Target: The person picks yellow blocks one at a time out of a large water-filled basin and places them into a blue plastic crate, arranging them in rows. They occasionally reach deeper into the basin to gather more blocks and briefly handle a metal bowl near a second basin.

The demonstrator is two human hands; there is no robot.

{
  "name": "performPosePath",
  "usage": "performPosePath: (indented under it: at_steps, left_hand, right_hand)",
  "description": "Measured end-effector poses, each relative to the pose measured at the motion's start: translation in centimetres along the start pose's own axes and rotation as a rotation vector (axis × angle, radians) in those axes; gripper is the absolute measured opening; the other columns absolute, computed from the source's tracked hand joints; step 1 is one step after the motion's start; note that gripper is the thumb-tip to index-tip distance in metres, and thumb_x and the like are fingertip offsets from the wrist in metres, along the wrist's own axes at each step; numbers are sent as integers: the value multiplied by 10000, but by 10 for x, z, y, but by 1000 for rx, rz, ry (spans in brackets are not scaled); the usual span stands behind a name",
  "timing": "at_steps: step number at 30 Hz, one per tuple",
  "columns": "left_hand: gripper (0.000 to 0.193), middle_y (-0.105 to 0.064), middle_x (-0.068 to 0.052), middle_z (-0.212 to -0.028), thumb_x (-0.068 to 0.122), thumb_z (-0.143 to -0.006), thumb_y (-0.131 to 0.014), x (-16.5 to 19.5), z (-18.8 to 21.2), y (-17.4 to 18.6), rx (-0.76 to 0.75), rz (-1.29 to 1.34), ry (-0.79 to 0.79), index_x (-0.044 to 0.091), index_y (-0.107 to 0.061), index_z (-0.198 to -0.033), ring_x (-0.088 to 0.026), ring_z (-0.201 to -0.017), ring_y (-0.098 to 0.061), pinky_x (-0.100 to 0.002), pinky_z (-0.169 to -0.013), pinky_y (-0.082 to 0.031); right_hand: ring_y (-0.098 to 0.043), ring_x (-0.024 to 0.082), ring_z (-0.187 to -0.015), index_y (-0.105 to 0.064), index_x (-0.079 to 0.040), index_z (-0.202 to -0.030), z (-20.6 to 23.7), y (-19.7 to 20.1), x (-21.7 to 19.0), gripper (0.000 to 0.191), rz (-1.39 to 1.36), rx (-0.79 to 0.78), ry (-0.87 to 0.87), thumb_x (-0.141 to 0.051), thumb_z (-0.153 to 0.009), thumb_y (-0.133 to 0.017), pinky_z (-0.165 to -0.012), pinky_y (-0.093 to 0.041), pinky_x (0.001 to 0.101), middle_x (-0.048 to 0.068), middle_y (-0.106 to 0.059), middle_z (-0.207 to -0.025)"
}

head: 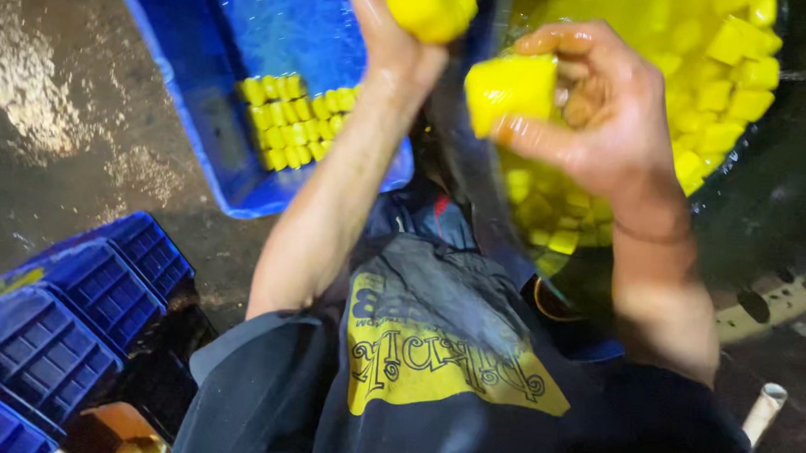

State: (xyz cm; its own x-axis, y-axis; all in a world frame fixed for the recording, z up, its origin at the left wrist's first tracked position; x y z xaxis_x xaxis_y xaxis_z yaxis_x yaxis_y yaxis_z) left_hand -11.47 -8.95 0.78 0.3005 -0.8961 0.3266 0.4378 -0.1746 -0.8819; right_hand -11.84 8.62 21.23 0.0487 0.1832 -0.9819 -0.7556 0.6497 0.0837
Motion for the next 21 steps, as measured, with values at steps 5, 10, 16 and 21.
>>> performPosePath:
  at_steps: [5, 10, 16, 21]
  left_hand:
    - [466, -672, -121, -1232, 269, -981, -608, 9, 66, 59, -7, 188, 182, 142, -510, -1419, -311, -1070, -682, -478, -917, -577]
    - [689, -574, -120, -1399, 510, -1065, -517, 31, 89, 132, 128, 408, 340, 88, -360, -1587, -283, -1247, -599, -435, -1055, -515]
    - [1027, -263, -164, -1676, 785, -954, -323, 47, 39, 243, 454, 148, 260, 76, -80, -1655, -323, -1480, -374, -489, -1156, -370]
    - [1003, -8, 6, -1735, 762, -893, -307, 78, 47, 336, 553, -321, 287, 183, -13, -1657, -238, -1545, -85, -419, -1127, -140]
  right_hand:
    - [-493, 350, -1261, -558, 28, -1379, -45, -113, -18, 756, 826, -24, 69, -286, -822, -960, -1121, -425, 460, 237, -526, -1358]
    - [-298, 463, -1469, -471, 76, -1486, -89, -178, 69, 1002, 752, -294, 249, -435, -756, -929, -1218, -272, 529, 299, -311, -1561]
    - [-582, 260, -1326, -665, -33, -1276, -162, -190, 248, 612, 146, -360, -422, -410, -825, -833, -1160, -447, 354, 157, -604, -1392]
    - [-574, 316, -1250, -686, -109, -1218, -223, -243, 362, 697, 721, -21, -641, -553, -702, -836, -1080, -421, 460, 175, -647, -1306]
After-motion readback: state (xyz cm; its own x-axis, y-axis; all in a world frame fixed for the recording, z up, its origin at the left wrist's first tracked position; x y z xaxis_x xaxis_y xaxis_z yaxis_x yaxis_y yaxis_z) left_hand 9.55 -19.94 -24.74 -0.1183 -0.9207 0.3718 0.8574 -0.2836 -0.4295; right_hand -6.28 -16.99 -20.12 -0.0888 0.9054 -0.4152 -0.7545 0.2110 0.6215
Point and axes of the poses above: each hand's wrist, its own z-axis away from the middle knuckle, its own y-axis out of the back of the hand, x = y × z, the point moved 4 cm from there along -z, towards the middle knuckle
